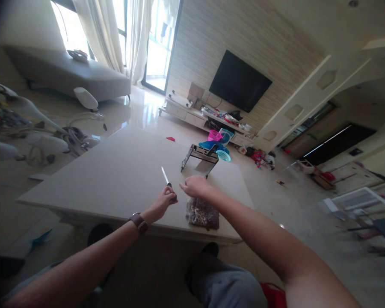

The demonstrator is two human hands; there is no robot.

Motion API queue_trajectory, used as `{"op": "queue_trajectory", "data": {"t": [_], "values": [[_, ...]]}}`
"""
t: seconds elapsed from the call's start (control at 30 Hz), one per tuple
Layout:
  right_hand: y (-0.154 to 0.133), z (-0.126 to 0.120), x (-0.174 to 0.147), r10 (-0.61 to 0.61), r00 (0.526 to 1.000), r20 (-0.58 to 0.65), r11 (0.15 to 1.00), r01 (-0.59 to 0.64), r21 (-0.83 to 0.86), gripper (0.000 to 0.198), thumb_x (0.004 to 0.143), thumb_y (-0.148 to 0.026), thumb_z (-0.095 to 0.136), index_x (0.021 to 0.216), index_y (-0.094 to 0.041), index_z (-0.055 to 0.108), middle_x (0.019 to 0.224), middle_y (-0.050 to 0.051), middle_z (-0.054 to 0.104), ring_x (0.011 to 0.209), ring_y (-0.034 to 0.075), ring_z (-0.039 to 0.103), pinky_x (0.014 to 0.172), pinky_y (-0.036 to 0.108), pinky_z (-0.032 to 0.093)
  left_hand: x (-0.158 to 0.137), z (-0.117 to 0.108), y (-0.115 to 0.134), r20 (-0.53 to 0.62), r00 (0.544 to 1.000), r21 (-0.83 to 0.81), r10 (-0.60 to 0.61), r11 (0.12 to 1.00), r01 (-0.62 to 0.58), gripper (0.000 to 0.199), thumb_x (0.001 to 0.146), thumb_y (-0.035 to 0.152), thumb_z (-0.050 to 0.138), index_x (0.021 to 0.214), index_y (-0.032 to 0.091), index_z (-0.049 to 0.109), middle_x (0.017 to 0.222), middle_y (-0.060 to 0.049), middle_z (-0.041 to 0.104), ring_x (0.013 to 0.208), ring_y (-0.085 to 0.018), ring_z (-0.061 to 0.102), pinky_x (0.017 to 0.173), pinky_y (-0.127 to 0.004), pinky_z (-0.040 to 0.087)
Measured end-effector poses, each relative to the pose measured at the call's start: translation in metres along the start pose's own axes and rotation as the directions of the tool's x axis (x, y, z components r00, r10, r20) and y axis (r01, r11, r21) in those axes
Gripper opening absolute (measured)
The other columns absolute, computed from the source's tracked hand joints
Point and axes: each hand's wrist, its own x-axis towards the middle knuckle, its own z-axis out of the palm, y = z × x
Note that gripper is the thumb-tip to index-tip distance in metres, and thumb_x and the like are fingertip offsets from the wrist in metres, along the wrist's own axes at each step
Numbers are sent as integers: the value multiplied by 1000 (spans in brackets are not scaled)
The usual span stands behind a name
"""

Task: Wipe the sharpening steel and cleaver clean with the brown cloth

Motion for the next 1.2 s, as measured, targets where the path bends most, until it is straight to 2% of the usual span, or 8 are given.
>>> {"op": "queue_trajectory", "data": {"t": [0.1,0.17,0.43,0.63,0.77,0.9,1.07,1.2], "values": [[-8,22,6,66,998,21,926,-69,372,46,94,-52,53,80,-14,75,93,14,76,88,24,67,74,29,43,-1,15,-8,42,990,-87,136,987,-132,30,71,21,61,88,23,37,79,5,54,67,-10,57,68,-27,54],[-5,31,11,100,995,6,867,-90,490,37,92,-44,60,78,-12,74,85,11,75,81,20,66,70,26,43,-1,25,-13,61,968,-71,245,968,-240,33,72,25,63,92,23,37,84,4,54,68,-10,58,65,-25,51],[3,50,7,208,975,-82,723,-96,685,13,88,-23,65,86,-12,70,83,5,75,75,16,68,63,20,50,-17,45,4,132,881,335,455,816,-472,27,86,20,57,103,23,37,91,0,58,81,-15,59,75,-29,47],[30,27,-2,387,894,-224,722,-143,677,21,97,-23,47,105,-17,66,93,6,74,88,18,71,76,26,55,-20,58,26,326,818,192,474,814,-548,37,91,19,52,121,25,32,132,-11,53,106,-17,63,84,-31,54],[70,-15,-9,440,842,-312,799,-209,563,16,92,-24,58,102,-16,67,105,14,73,107,28,68,93,35,50,-16,67,23,301,829,224,472,810,-542,47,89,18,54,130,26,31,145,-14,43,120,-21,59,90,-37,55],[111,-69,-17,313,818,-483,944,-324,63,22,94,-22,52,112,-16,64,115,16,71,107,30,68,91,37,51,-12,73,10,308,837,279,451,798,-533,52,87,16,53,134,26,33,144,-14,45,123,-22,58,91,-38,55],[143,-132,-7,178,888,-424,865,-347,-364,28,92,-13,47,113,-16,65,110,18,72,105,31,69,87,39,52,-7,72,1,344,842,349,416,776,-526,55,86,12,50,137,25,32,143,-14,47,125,-23,58,94,-40,55],[146,-168,18,153,943,-297,786,-298,-541,29,89,-14,54,115,-15,69,114,20,71,112,34,66,91,41,51,-3,60,5,349,845,401,406,750,-526,60,85,11,50,140,25,30,143,-14,48,127,-24,57,99,-44,53]]}}
